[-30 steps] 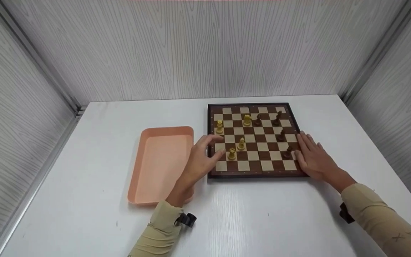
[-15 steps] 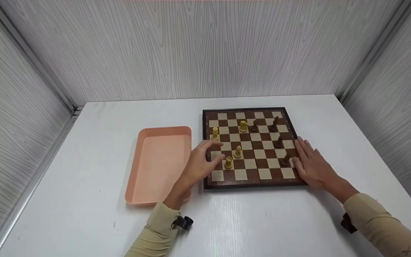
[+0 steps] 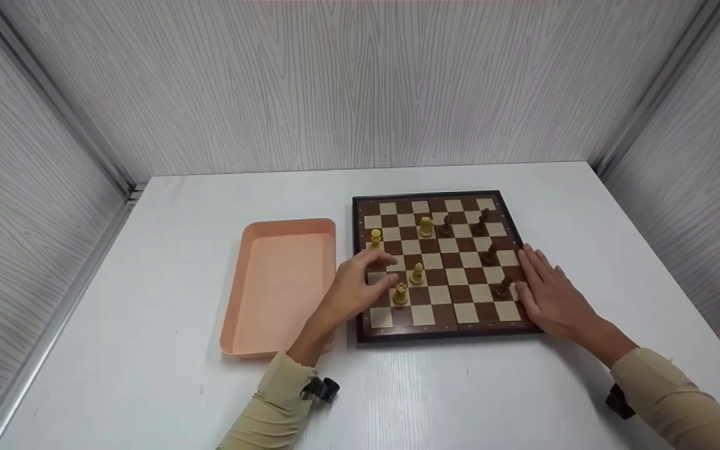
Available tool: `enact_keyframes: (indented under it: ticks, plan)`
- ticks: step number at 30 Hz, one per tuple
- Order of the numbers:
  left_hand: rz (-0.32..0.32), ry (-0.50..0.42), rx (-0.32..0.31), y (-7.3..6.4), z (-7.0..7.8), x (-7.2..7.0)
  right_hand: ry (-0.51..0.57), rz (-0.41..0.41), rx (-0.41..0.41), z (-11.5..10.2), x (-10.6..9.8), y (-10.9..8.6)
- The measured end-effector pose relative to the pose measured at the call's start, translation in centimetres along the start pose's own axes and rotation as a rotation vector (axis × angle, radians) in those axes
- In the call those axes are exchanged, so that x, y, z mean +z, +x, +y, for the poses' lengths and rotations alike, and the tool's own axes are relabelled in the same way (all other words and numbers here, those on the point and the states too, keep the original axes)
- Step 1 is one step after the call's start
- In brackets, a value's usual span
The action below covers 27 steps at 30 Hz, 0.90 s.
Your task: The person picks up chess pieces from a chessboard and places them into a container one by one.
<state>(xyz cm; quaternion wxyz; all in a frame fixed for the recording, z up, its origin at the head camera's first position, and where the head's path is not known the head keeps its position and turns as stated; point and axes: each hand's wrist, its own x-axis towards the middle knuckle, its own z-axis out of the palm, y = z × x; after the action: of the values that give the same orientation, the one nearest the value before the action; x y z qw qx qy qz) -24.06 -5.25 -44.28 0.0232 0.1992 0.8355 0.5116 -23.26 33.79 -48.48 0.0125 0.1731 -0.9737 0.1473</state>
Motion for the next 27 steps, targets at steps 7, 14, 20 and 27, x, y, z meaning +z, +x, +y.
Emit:
enact_keyframes:
  ticks: [7,14,20,27]
  plan:
    - [-0.056,-0.056,0.028,0.0,-0.2,-0.1,-0.007,0.020,-0.007,-0.4,0.1,0.0]
    - [-0.109,-0.052,0.037,-0.3,-0.2,0.3,-0.008,0.016,-0.007,-0.7,0.5,-0.4]
    - [-0.131,0.042,0.028,-0.4,-0.1,0.8,-0.023,0.021,0.001,-0.8,0.5,-0.8]
    - [-0.139,0.139,0.022,-0.1,0.1,1.6,-0.031,-0.001,0.016,-0.7,0.1,-0.8]
